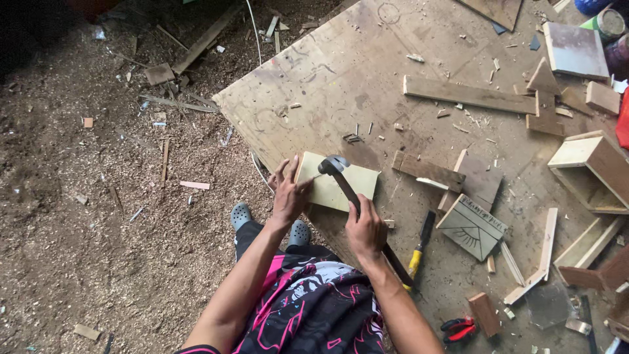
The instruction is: The person repeatedly hammers nails into a small rectangular wooden board placed on a workbench. They pick up nails, position them, and strike them with a hammer, occasionally repositioning the board or retrieving additional nails from the cluttered work surface.
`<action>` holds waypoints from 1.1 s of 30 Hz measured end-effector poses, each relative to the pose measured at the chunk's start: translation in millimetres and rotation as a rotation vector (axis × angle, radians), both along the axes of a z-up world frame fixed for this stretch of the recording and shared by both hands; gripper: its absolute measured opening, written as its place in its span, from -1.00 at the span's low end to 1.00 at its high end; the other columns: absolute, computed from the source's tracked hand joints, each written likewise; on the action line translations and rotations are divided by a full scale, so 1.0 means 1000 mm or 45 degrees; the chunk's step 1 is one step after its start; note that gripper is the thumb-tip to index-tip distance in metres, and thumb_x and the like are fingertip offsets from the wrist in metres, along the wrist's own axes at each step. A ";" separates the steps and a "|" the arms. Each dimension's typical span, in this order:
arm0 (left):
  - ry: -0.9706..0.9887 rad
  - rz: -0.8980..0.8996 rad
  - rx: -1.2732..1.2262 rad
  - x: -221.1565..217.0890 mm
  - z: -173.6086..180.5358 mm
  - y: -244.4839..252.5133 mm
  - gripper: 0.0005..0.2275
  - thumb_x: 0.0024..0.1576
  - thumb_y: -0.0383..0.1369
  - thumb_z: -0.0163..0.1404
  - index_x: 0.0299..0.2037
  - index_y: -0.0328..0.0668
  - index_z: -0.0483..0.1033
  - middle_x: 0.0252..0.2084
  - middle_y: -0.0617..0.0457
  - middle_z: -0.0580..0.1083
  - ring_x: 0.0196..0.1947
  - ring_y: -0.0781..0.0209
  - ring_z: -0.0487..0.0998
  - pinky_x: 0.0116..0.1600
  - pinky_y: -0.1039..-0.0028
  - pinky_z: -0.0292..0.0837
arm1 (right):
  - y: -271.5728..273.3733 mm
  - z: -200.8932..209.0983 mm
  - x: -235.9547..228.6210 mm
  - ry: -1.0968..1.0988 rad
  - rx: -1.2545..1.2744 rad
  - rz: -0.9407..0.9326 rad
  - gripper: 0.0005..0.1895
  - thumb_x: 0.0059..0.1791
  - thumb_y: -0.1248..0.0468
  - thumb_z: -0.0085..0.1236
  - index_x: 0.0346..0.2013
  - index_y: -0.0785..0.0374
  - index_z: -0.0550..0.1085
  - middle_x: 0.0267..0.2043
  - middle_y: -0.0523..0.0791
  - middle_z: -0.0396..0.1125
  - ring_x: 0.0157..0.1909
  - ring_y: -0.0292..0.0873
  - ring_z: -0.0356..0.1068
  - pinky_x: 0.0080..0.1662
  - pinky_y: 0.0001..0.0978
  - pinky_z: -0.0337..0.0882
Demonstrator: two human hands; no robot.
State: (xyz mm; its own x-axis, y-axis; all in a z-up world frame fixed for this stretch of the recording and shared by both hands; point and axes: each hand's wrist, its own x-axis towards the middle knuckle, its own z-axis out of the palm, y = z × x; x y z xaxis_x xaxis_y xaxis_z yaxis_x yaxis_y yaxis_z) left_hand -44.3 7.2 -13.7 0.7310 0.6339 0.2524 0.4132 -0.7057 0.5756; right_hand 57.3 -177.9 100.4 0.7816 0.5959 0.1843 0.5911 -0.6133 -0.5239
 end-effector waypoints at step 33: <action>-0.003 0.095 -0.057 0.021 0.009 -0.013 -0.91 0.06 -0.30 0.19 -0.31 -0.04 0.71 0.49 -0.19 0.20 0.46 -0.20 0.08 0.36 -0.01 -0.13 | 0.001 0.005 0.004 -0.013 -0.038 -0.055 -0.72 0.06 0.16 0.14 0.04 0.14 0.47 -0.12 -0.02 0.51 -0.22 0.17 0.53 -0.27 -0.01 0.48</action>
State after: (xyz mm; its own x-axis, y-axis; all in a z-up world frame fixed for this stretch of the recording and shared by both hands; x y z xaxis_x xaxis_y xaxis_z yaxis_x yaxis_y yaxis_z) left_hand -23.2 -6.3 -4.3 0.6808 0.6972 0.2247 0.4621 -0.6467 0.6068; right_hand 61.0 -176.8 105.0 0.8049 0.5670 0.1749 0.5690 -0.6537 -0.4989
